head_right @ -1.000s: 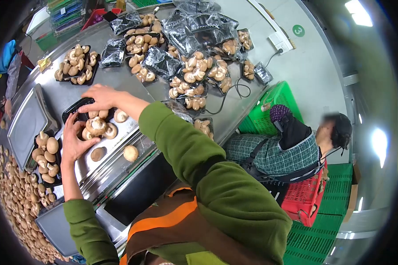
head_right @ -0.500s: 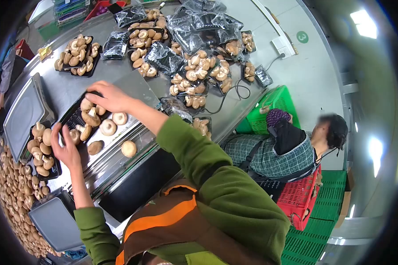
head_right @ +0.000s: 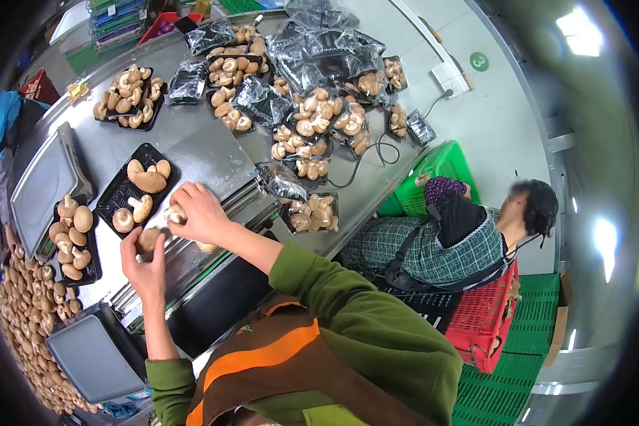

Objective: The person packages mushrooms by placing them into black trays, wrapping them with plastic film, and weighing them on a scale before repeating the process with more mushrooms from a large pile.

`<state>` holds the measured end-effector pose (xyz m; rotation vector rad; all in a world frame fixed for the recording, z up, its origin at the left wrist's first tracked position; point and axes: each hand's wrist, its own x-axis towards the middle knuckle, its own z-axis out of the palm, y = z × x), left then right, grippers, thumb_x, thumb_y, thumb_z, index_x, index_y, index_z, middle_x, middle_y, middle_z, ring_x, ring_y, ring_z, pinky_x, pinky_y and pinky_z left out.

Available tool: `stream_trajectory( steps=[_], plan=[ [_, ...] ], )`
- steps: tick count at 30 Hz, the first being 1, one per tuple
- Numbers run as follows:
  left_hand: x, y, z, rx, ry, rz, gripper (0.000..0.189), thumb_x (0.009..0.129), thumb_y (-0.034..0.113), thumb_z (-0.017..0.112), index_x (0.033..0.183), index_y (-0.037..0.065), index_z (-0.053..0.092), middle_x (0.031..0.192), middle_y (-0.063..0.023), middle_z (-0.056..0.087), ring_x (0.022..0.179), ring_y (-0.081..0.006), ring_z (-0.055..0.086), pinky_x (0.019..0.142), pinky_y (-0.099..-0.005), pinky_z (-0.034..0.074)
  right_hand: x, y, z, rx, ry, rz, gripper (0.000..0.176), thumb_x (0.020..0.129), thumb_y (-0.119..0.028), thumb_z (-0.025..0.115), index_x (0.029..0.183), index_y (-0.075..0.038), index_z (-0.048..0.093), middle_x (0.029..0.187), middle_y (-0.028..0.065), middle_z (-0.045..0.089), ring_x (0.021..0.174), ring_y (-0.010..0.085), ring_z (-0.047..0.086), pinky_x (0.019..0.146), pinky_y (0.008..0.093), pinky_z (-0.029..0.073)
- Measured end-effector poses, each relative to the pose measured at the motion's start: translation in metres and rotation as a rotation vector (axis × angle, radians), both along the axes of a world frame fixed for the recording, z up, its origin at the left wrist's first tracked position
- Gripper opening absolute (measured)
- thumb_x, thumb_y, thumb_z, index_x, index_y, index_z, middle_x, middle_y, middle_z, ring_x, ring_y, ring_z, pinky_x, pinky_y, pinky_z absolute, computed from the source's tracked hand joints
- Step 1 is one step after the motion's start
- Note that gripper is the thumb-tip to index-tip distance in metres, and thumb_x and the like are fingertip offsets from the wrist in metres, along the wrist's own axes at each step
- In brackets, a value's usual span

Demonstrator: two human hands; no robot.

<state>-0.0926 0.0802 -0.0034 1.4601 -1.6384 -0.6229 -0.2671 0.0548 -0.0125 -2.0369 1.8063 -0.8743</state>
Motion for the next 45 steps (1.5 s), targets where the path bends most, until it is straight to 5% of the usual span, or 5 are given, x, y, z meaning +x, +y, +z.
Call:
stream_trajectory(
  steps=[6,12,19,23,45],
  plan=[
    [0.028,-0.039,0.021,-0.087,0.235,0.166,0.039,0.08,0.015,0.074,0.112,-0.002,0.059,0.101,-0.0102,0.064,0.085,-0.0159,0.06,0.079,-0.0286,0.048,0.006,-0.036,0.052,-0.033,-0.466,0.09,0.033,0.065,-0.019,0.075,0.089,-0.006,0.057,0.089,0.0101,0.058,0.091,0.03,0.055,0.082,0.0387,0.044],
    [0.038,-0.102,-0.001,-0.066,-0.14,0.01,0.041,0.09,0.025,0.06,0.12,-0.002,0.055,0.119,-0.0179,0.057,0.11,-0.0314,0.054,0.096,-0.0368,0.04,0.038,-0.164,0.009,-0.037,-0.019,0.562,0.037,0.078,-0.038,0.063,0.099,-0.008,0.065,0.107,0.0109,0.062,0.099,0.0296,0.058,0.087,0.0394,0.045],
    [0.029,-0.089,0.02,0.076,-0.154,-0.253,0.108,0.048,0.034,0.09,0.136,0.001,0.038,0.119,-0.022,0.056,0.108,-0.0357,0.055,0.092,-0.0419,0.044,0.034,-0.13,0.036,0.54,-0.166,0.803,0.042,0.093,-0.04,0.05,0.109,-0.002,0.061,0.114,0.0147,0.06,0.104,0.0285,0.058,0.088,0.0369,0.046],
    [0.04,-0.083,0.005,0.03,-0.023,-0.306,0.095,0.05,0.03,0.089,0.13,0.002,0.047,0.121,-0.0185,0.055,0.113,-0.0329,0.052,0.098,-0.0398,0.041,0.013,-0.087,0.028,-0.039,-0.279,0.563,0.04,0.088,-0.033,0.06,0.113,-0.001,0.058,0.114,0.0142,0.057,0.108,0.0283,0.055,0.088,0.0367,0.045],
    [0.031,-0.017,0.003,-0.044,0.079,0.127,0.054,0.078,0.013,0.072,0.126,0.002,0.049,0.129,-0.0173,0.047,0.122,-0.0312,0.044,0.105,-0.0402,0.034,0.025,-0.051,0.055,-0.225,-0.125,0.573,0.027,0.071,-0.025,0.077,0.084,-0.007,0.061,0.096,0.0061,0.061,0.095,0.0267,0.057,0.082,0.0361,0.044]
  ],
)
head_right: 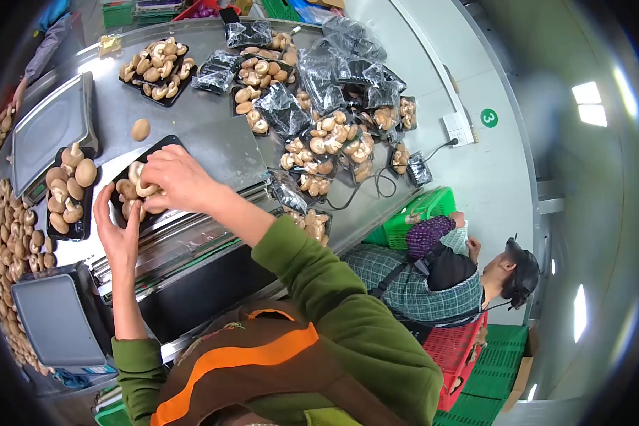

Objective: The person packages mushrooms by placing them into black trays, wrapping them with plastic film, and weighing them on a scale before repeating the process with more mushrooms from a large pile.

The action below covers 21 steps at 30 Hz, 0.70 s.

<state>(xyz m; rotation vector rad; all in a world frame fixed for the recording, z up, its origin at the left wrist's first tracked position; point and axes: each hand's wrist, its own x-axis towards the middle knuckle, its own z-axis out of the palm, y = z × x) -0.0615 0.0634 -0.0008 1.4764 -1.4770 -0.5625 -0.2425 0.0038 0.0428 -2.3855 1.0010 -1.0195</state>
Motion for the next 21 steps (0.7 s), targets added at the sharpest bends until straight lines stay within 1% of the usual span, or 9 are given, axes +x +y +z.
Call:
stream_trajectory(
  steps=[1,3,7,11,13,15,17,18,21],
  plan=[
    [0.003,-0.003,0.001,-0.005,-0.001,-0.007,0.052,0.078,0.013,0.072,0.124,0.002,0.05,0.127,-0.0178,0.048,0.122,-0.0316,0.045,0.104,-0.0399,0.034,0.0,-0.009,-0.004,0.049,0.141,0.097,0.025,0.071,-0.027,0.076,0.08,-0.008,0.062,0.093,0.0047,0.063,0.096,0.0257,0.058,0.082,0.0359,0.044],
    [0.012,-0.011,0.004,-0.019,-0.05,0.004,0.048,0.079,0.015,0.071,0.121,0.001,0.053,0.126,-0.0193,0.049,0.12,-0.0335,0.046,0.103,-0.0403,0.034,-0.001,-0.027,-0.016,-0.087,-0.013,0.084,0.025,0.073,-0.031,0.075,0.073,-0.008,0.064,0.088,0.0034,0.064,0.092,0.0259,0.059,0.078,0.0349,0.044],
    [0.014,-0.023,0.005,0.013,-0.166,-0.047,0.062,0.074,0.024,0.076,0.126,0.002,0.05,0.129,-0.0227,0.046,0.123,-0.037,0.043,0.104,-0.0436,0.033,-0.017,-0.084,-0.021,0.294,-0.167,-0.241,0.023,0.077,-0.028,0.072,0.081,-0.006,0.068,0.096,0.011,0.063,0.087,0.0258,0.061,0.081,0.0361,0.049],
    [-0.013,-0.031,0.015,0.041,-0.314,-0.114,0.089,0.058,0.037,0.085,0.13,0.003,0.046,0.131,-0.0254,0.042,0.124,-0.0417,0.037,0.106,-0.0493,0.028,-0.05,-0.172,-0.083,0.386,0.367,-0.395,0.051,0.07,-0.041,0.075,0.104,-0.004,0.065,0.122,0.0202,0.051,0.109,0.0335,0.056,0.089,0.0385,0.048],
    [-0.021,-0.039,0.021,0.087,-0.467,-0.163,0.098,0.052,0.039,0.087,0.131,0.003,0.044,0.13,-0.0255,0.042,0.124,-0.0417,0.036,0.107,-0.0513,0.025,-0.065,-0.199,-0.105,0.398,0.56,-0.505,0.052,0.069,-0.043,0.075,0.103,-0.004,0.066,0.119,0.021,0.055,0.105,0.0351,0.059,0.088,0.0401,0.049],
    [-0.023,-0.047,0.015,0.123,-0.422,-0.242,0.103,0.045,0.036,0.089,0.131,0.002,0.043,0.13,-0.024,0.043,0.123,-0.0405,0.038,0.107,-0.0506,0.025,-0.091,-0.221,-0.114,0.428,0.764,-0.629,0.054,0.069,-0.044,0.074,0.103,-0.003,0.067,0.116,0.0218,0.059,0.101,0.0366,0.061,0.087,0.0417,0.049],
    [-0.019,-0.055,0.018,0.17,-0.342,-0.325,0.103,0.044,0.031,0.09,0.131,0.002,0.043,0.129,-0.023,0.044,0.122,-0.04,0.039,0.106,-0.0494,0.027,-0.118,-0.238,-0.109,0.685,0.928,-0.603,0.047,0.068,-0.042,0.073,0.092,-0.001,0.07,0.102,0.0178,0.067,0.098,0.0346,0.064,0.084,0.0425,0.051],
    [-0.017,-0.059,0.018,0.159,-0.339,-0.357,0.102,0.043,0.028,0.09,0.13,0.002,0.043,0.13,-0.0221,0.045,0.12,-0.0398,0.04,0.105,-0.0487,0.028,-0.14,-0.247,-0.134,0.594,0.931,-0.616,0.041,0.069,-0.042,0.071,0.082,-0.003,0.072,0.088,0.0139,0.07,0.091,0.0337,0.066,0.079,0.0432,0.052],
    [-0.014,-0.073,0.023,0.137,-0.369,-0.478,0.1,0.041,0.026,0.089,0.128,0.002,0.046,0.131,-0.0201,0.045,0.12,-0.0394,0.041,0.106,-0.0482,0.029,-0.165,-0.25,-0.141,0.766,1.134,-0.464,0.049,0.068,-0.047,0.071,0.093,-0.005,0.071,0.097,0.0156,0.069,0.095,0.0335,0.064,0.08,0.0427,0.051]
  ],
)
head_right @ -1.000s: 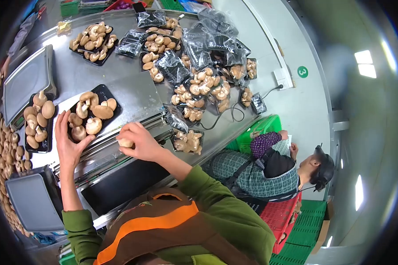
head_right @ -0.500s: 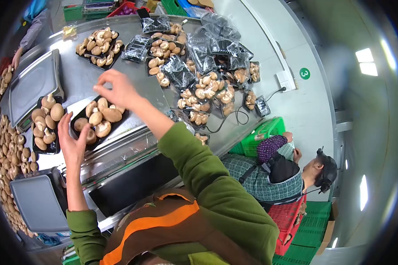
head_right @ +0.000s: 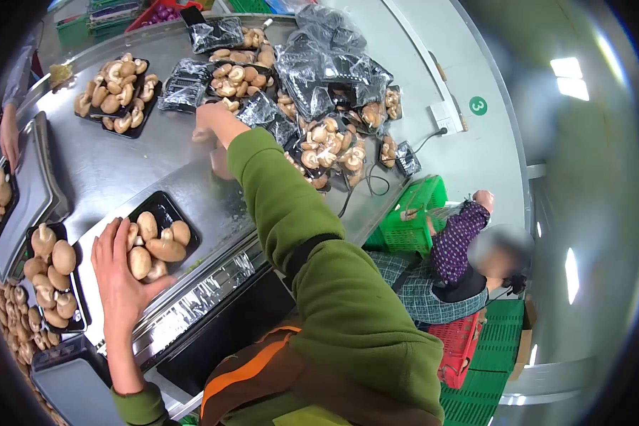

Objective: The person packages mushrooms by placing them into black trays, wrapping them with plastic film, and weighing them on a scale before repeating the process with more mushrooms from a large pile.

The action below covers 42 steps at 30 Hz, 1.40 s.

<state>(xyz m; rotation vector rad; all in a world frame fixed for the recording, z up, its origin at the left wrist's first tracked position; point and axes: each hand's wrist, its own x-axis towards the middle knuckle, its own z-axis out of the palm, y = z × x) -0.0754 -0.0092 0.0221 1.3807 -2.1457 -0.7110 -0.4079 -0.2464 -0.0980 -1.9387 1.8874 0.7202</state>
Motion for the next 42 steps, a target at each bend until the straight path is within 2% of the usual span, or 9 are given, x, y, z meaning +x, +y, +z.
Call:
stream_trajectory(
  steps=[8,15,19,20,26,32,36,38,42],
  plan=[
    [-0.002,-0.031,0.013,0.141,-0.064,-0.331,0.106,0.034,0.022,0.088,0.129,0.004,0.046,0.131,-0.0171,0.047,0.126,-0.0379,0.04,0.111,-0.0488,0.024,-0.005,0.001,-0.051,0.039,-0.357,0.206,0.045,0.07,-0.046,0.069,0.102,-0.013,0.07,0.099,0.01,0.069,0.09,0.0279,0.066,0.082,0.0372,0.052],
    [0.016,0.001,0.01,0.184,0.003,-0.025,0.125,0.031,0.031,0.089,0.142,0.01,0.035,0.143,-0.0178,0.037,0.134,-0.0352,0.032,0.112,-0.0451,0.027,0.04,0.097,0.103,-0.121,-1.324,-0.27,0.029,0.082,-0.023,0.068,0.1,-0.002,0.062,0.088,0.0049,0.065,0.075,0.0116,0.062,0.068,0.0258,0.051],
    [0.011,0.02,-0.005,0.043,-0.053,0.003,0.119,0.04,0.043,0.086,0.142,0.008,0.035,0.143,-0.0191,0.036,0.134,-0.0352,0.032,0.111,-0.0445,0.028,0.062,0.192,0.119,-0.208,-1.272,-0.063,0.02,0.083,-0.022,0.068,0.097,-0.008,0.065,0.097,0.0039,0.067,0.094,0.0155,0.061,0.084,0.0311,0.047],
    [0.01,0.023,-0.007,0.039,0.005,0.025,0.117,0.041,0.039,0.088,0.141,0.008,0.036,0.143,-0.0196,0.036,0.135,-0.0356,0.031,0.111,-0.0447,0.028,0.065,0.201,0.105,-0.362,-1.137,0.345,0.021,0.08,-0.021,0.071,0.095,-0.008,0.066,0.106,0.0073,0.065,0.105,0.0205,0.058,0.091,0.0343,0.044],
    [0.024,0.051,-0.007,-0.021,0.243,0.121,0.1,0.057,0.028,0.087,0.14,0.007,0.036,0.142,-0.0175,0.038,0.133,-0.0314,0.035,0.109,-0.0402,0.031,0.065,0.256,0.103,-0.721,-1.14,0.005,0.022,0.079,-0.023,0.072,0.094,-0.008,0.067,0.113,0.0107,0.059,0.106,0.0246,0.056,0.093,0.0355,0.043],
    [0.068,0.108,-0.038,0.186,0.403,0.592,0.033,0.087,0.018,0.067,0.114,0.001,0.059,0.11,-0.0082,0.06,0.099,-0.0173,0.057,0.087,-0.0326,0.046,0.03,0.291,0.086,-0.351,-1.332,-0.363,0.025,0.081,-0.016,0.071,0.1,0.0,0.064,0.113,0.0106,0.057,0.101,0.0157,0.059,0.081,0.0283,0.052],
    [0.057,0.113,-0.024,-0.079,0.361,0.51,0.024,0.089,0.015,0.064,0.108,0.001,0.062,0.109,-0.0088,0.061,0.099,-0.0189,0.058,0.088,-0.0336,0.047,0.062,0.235,0.091,-0.758,-1.107,-0.249,0.039,0.08,-0.02,0.071,0.114,-0.005,0.059,0.124,0.0116,0.05,0.101,0.0204,0.058,0.081,0.0319,0.052],
    [0.053,0.114,-0.017,-0.108,0.371,0.485,0.024,0.088,0.014,0.064,0.108,0.001,0.062,0.107,-0.0089,0.062,0.098,-0.0191,0.058,0.087,-0.0335,0.047,0.079,0.203,0.083,-1.032,-0.907,0.219,0.037,0.077,-0.027,0.071,0.108,-0.008,0.065,0.115,0.0126,0.057,0.101,0.027,0.057,0.084,0.0389,0.05],
    [0.053,0.12,-0.012,-0.098,0.378,0.452,0.021,0.087,0.011,0.064,0.105,0.001,0.062,0.1,-0.0082,0.063,0.088,-0.019,0.059,0.079,-0.0317,0.048,0.089,0.165,0.064,-0.599,-0.813,0.411,0.035,0.077,-0.028,0.071,0.104,-0.007,0.067,0.106,0.014,0.062,0.1,0.0264,0.059,0.082,0.0377,0.05]
  ],
)
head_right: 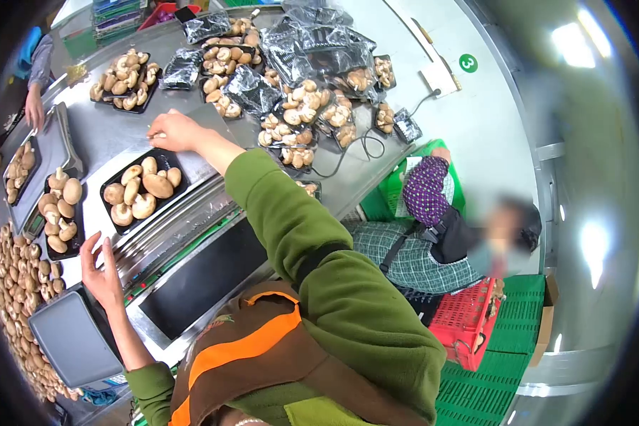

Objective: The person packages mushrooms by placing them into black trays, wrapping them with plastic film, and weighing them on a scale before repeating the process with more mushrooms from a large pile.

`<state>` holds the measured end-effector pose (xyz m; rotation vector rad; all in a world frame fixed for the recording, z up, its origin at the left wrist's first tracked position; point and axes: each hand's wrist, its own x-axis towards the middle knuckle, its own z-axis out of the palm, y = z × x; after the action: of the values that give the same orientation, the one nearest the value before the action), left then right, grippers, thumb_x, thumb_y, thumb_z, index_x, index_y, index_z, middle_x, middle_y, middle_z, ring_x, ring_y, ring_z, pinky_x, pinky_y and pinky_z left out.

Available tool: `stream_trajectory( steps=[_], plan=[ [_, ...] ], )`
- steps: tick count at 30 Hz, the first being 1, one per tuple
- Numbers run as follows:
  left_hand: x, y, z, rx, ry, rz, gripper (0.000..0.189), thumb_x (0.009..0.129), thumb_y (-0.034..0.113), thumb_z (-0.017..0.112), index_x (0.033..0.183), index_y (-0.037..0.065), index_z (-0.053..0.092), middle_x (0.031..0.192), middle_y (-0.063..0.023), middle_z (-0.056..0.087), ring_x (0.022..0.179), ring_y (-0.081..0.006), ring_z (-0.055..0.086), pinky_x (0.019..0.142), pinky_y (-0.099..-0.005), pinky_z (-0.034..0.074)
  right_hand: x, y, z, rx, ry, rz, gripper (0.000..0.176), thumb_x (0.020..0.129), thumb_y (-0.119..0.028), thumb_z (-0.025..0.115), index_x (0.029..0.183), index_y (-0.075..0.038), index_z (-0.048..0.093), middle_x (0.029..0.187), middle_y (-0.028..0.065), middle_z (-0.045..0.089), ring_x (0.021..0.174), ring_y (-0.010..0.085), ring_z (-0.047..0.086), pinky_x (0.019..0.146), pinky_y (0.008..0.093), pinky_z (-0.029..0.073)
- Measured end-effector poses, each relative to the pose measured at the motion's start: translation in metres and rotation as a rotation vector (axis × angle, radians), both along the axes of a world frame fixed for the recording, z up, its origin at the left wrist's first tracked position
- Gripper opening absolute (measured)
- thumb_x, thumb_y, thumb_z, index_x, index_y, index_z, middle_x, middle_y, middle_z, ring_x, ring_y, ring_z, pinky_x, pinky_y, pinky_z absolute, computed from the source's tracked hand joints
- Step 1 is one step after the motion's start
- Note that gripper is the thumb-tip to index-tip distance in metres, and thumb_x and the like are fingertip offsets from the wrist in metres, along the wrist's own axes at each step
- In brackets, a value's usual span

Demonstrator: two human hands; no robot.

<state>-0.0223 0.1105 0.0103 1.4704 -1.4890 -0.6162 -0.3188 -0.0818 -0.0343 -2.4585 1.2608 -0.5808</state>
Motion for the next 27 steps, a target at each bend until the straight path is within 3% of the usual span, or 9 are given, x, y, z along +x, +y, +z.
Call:
stream_trajectory(
  steps=[2,6,8,11,13,16,19,22,27],
  plan=[
    [0.004,0.008,0.004,0.033,0.033,0.023,0.019,0.087,0.009,0.064,0.104,0.0,0.062,0.095,-0.0075,0.062,0.078,-0.0154,0.058,0.074,-0.0295,0.047,0.003,0.0,0.003,0.013,-0.259,-0.15,0.029,0.073,-0.027,0.073,0.094,-0.007,0.071,0.093,0.016,0.065,0.088,0.0331,0.061,0.081,0.0401,0.049],
    [0.016,0.025,0.001,0.081,-0.013,0.138,0.015,0.087,0.008,0.064,0.1,-0.001,0.064,0.094,-0.0084,0.064,0.079,-0.016,0.059,0.075,-0.0293,0.047,0.029,0.053,0.047,0.174,-0.749,-0.329,0.031,0.067,-0.023,0.081,0.086,-0.005,0.064,0.096,0.0095,0.059,0.079,0.0207,0.061,0.072,0.0305,0.051],
    [0.017,0.029,0.0,0.035,-0.032,0.148,0.014,0.088,0.009,0.063,0.098,-0.001,0.064,0.092,-0.0087,0.064,0.08,-0.0164,0.06,0.075,-0.0294,0.048,0.029,0.07,0.035,0.135,-0.604,-0.3,0.034,0.067,-0.024,0.083,0.086,-0.006,0.062,0.093,0.0055,0.056,0.078,0.0154,0.059,0.07,0.0278,0.05],
    [0.02,0.031,-0.005,0.094,-0.011,0.16,0.015,0.089,0.011,0.063,0.098,-0.001,0.064,0.09,-0.0079,0.063,0.078,-0.0158,0.059,0.072,-0.0287,0.047,0.022,0.084,0.025,0.304,-0.506,-0.288,0.026,0.079,-0.02,0.075,0.096,-0.003,0.063,0.103,0.0052,0.061,0.095,0.0108,0.057,0.084,0.026,0.048],
    [0.029,0.03,-0.016,0.116,-0.082,0.215,0.018,0.089,0.014,0.063,0.097,-0.001,0.065,0.088,-0.0072,0.063,0.074,-0.0157,0.058,0.069,-0.028,0.047,0.017,0.086,0.02,0.436,-0.942,-0.376,0.025,0.089,-0.022,0.065,0.104,-0.002,0.064,0.103,0.0037,0.064,0.095,0.0086,0.056,0.086,0.0251,0.045],
    [0.048,0.036,-0.028,0.143,-0.256,0.275,0.021,0.089,0.02,0.064,0.092,0.0,0.066,0.085,-0.0098,0.063,0.075,-0.0204,0.059,0.069,-0.0314,0.047,-0.018,0.113,0.024,0.235,-0.746,-0.511,0.027,0.09,-0.024,0.06,0.103,-0.001,0.065,0.098,0.0123,0.067,0.091,0.0187,0.063,0.082,0.0292,0.047],
    [0.048,0.045,-0.021,0.245,-0.551,0.266,0.025,0.087,0.025,0.065,0.088,0.0,0.066,0.076,-0.0105,0.057,0.072,-0.0252,0.055,0.068,-0.0373,0.044,-0.049,0.174,0.049,0.254,0.007,-0.63,0.04,0.082,-0.044,0.064,0.085,-0.004,0.069,0.08,0.0135,0.06,0.079,0.0304,0.058,0.074,0.0399,0.047],
    [0.033,0.044,-0.016,0.062,-0.802,0.209,0.032,0.085,0.035,0.066,0.081,0.003,0.069,0.076,-0.0093,0.057,0.073,-0.0275,0.055,0.068,-0.0411,0.044,-0.037,0.205,0.036,0.063,0.262,-0.59,0.048,0.08,-0.053,0.062,0.077,-0.006,0.071,0.08,0.0121,0.06,0.081,0.0306,0.057,0.075,0.0415,0.046],
    [0.015,0.045,-0.004,0.234,-0.814,0.2,0.036,0.083,0.037,0.067,0.076,0.001,0.07,0.078,-0.0106,0.062,0.078,-0.0294,0.058,0.07,-0.04,0.045,-0.011,0.2,0.013,0.174,0.192,-0.586,0.041,0.077,-0.05,0.067,0.075,-0.01,0.073,0.076,0.0109,0.062,0.073,0.0314,0.058,0.073,0.0402,0.047]
  ],
)
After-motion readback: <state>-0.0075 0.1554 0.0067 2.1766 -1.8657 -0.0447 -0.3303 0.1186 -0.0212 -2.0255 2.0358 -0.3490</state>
